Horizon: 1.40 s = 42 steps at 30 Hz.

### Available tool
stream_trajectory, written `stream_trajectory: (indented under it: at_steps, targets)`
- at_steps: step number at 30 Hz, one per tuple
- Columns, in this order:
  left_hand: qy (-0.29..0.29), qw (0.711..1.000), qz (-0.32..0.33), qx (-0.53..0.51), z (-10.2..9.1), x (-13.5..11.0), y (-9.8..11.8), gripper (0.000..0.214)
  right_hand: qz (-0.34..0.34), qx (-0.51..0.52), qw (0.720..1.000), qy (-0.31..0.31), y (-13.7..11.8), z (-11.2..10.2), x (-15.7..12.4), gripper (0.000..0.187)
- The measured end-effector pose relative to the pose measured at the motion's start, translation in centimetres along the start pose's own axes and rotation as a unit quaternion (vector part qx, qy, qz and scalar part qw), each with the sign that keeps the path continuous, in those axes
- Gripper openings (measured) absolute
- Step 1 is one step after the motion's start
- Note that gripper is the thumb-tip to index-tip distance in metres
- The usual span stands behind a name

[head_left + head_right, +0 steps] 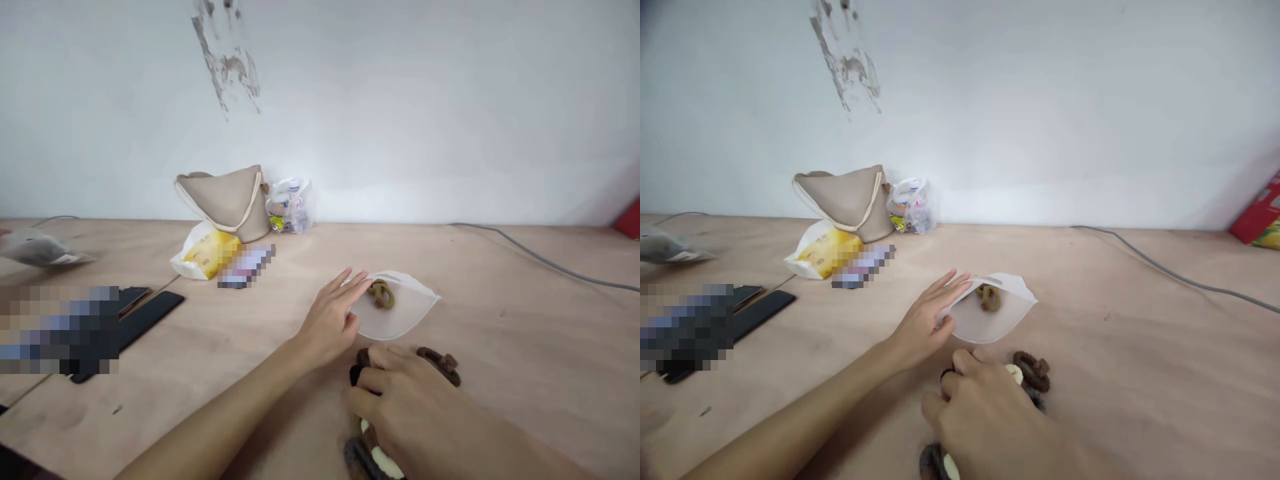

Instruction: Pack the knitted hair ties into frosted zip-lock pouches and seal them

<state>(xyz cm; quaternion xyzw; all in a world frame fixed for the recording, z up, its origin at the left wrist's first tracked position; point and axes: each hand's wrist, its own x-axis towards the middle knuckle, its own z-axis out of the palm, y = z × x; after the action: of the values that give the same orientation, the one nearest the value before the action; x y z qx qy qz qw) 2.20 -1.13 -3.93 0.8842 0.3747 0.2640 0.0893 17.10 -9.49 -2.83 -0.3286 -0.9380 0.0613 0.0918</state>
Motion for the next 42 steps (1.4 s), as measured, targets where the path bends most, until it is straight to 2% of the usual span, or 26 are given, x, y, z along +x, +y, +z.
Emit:
stream_trajectory:
  at_steps: [3,6,9,13,17,19,21,25,27,29,31,33,35,40,42]
  targets:
    - [-0.002,1.000,0.000,-0.005,-0.1,0.0,0.0,0.069,0.050,0.070,0.995,0.050,0.8,-0.7,-0.4,0.019]
    - [-0.002,1.000,-0.002,-0.012,-0.2,0.1,0.0,0.070,0.104,0.178,0.972,0.109,2.1,-1.3,-1.0,0.032]
    - [-0.007,1.000,-0.008,-0.007,-0.3,0.1,-0.1,0.069,0.122,0.240,0.954,0.134,3.2,-1.6,-1.7,0.035]
    - [-0.009,1.000,-0.014,-0.005,-0.2,0.1,-0.2,0.069,0.138,0.221,0.949,0.177,3.9,-1.5,-2.2,0.031]
    - [-0.011,1.000,-0.017,-0.008,-0.2,0.0,-0.3,0.068,0.119,0.146,0.932,0.310,4.7,-1.1,-1.7,0.022]
    - [-0.010,1.000,-0.023,-0.010,-0.3,0.0,-0.2,0.066,0.114,0.106,0.922,0.355,5.2,-1.0,-1.6,0.022]
    - [-0.010,1.000,-0.026,-0.012,-0.3,0.1,-0.2,0.065,0.126,0.099,0.926,0.341,5.5,-0.9,-2.0,0.023]
    - [-0.016,0.999,-0.029,-0.013,-0.3,0.1,-0.3,0.069,0.146,0.127,0.953,0.233,5.5,-1.0,-4.2,0.019]
    - [-0.014,0.999,-0.034,-0.015,-0.4,0.2,-0.4,0.070,0.144,0.129,0.959,0.208,5.2,-1.1,-5.3,0.017]
    - [-0.010,0.999,-0.037,-0.019,-0.5,0.2,-0.5,0.071,0.112,0.128,0.971,0.170,4.9,-1.0,-5.9,0.019]
    - [-0.005,0.999,-0.040,-0.023,-0.6,0.2,-0.6,0.071,0.060,0.124,0.985,0.103,4.5,-0.9,-5.8,0.023]
    - [0.000,0.999,-0.045,-0.026,-0.6,0.3,-0.7,0.071,0.042,0.111,0.991,0.054,4.2,-0.7,-5.5,0.025]
    - [0.001,0.999,-0.046,-0.028,-0.7,0.3,-0.8,0.071,0.064,0.100,0.992,0.046,4.1,-0.5,-5.3,0.023]
    - [0.011,0.999,-0.035,-0.015,-0.6,0.1,-0.8,0.071,0.189,0.069,0.975,0.096,5.8,-0.1,-5.1,0.021]
    - [0.026,0.999,-0.044,-0.007,-0.6,0.1,-0.7,0.069,0.194,0.047,0.974,0.107,6.8,0.2,-4.6,0.027]
